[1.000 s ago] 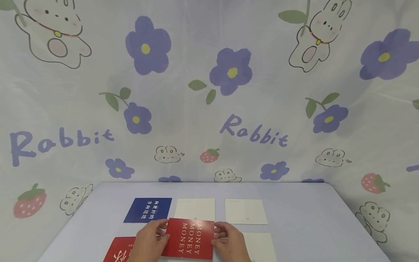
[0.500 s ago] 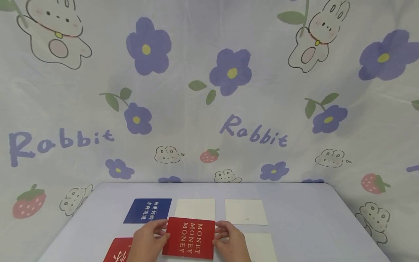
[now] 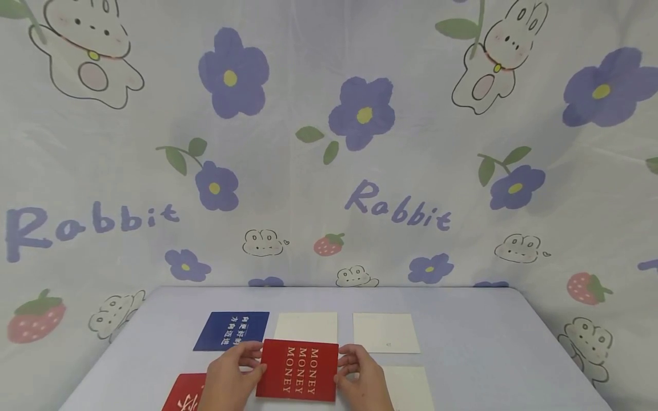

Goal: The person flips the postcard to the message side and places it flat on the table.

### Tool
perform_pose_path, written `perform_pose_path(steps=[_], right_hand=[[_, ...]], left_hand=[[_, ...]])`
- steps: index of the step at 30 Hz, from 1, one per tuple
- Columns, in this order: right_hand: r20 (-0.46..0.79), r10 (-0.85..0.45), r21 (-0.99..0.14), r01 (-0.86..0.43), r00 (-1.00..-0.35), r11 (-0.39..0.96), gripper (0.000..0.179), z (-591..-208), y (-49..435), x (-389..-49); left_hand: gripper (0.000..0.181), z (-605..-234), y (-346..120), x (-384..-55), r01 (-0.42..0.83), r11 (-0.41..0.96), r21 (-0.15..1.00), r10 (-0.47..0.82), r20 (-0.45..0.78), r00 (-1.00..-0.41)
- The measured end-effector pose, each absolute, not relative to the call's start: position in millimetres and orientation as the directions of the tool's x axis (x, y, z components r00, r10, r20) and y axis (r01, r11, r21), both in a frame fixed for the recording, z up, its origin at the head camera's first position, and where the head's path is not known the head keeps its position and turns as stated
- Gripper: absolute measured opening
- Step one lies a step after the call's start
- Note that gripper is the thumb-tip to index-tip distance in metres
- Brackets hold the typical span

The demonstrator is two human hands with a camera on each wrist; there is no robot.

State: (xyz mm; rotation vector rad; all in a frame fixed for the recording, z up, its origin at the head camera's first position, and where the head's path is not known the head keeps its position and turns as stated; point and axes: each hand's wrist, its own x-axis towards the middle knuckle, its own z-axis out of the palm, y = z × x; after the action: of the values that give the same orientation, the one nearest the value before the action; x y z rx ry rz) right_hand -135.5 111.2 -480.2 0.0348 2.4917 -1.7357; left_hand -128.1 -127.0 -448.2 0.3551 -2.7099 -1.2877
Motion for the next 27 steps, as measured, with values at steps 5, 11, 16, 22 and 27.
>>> perform_pose_path(steps=[5, 11, 16, 22, 27], right_hand=[[-0.106, -0.019, -0.930, 0.093, -0.994, 0.355, 0.038, -480.1, 111.2, -135.5], [-0.096, -0.018, -0.937, 0.085, -0.995, 0.338, 0.034, -478.5, 114.0, -134.2], [-0.089, -0.018, -0.940, 0.078, -0.996, 0.333, 0.029, -477.1, 115.3, -133.2], [-0.096, -0.009, -0.930, 0.086, -0.995, 0.358, 0.023, -477.8, 114.8, -132.8], [-0.085, -0.032, -0.928, 0.067, -0.996, 0.367, 0.021, -477.5, 118.1, -132.5]], left_hand=[[0.040, -446.8, -126.8, -127.1, -0.155, 0.585, 0.796, -0.258, 0.001, -0.966], [0.037, -446.2, -127.3, -124.6, -0.150, 0.578, 0.802, -0.250, -0.001, -0.968], [0.033, -444.9, -130.7, -123.2, -0.125, 0.584, 0.802, -0.217, 0.006, -0.976], [0.030, -441.9, -136.4, -122.7, -0.089, 0.582, 0.809, -0.171, 0.014, -0.985], [0.028, -441.6, -138.0, -122.2, -0.082, 0.580, 0.810, -0.152, 0.009, -0.988]])
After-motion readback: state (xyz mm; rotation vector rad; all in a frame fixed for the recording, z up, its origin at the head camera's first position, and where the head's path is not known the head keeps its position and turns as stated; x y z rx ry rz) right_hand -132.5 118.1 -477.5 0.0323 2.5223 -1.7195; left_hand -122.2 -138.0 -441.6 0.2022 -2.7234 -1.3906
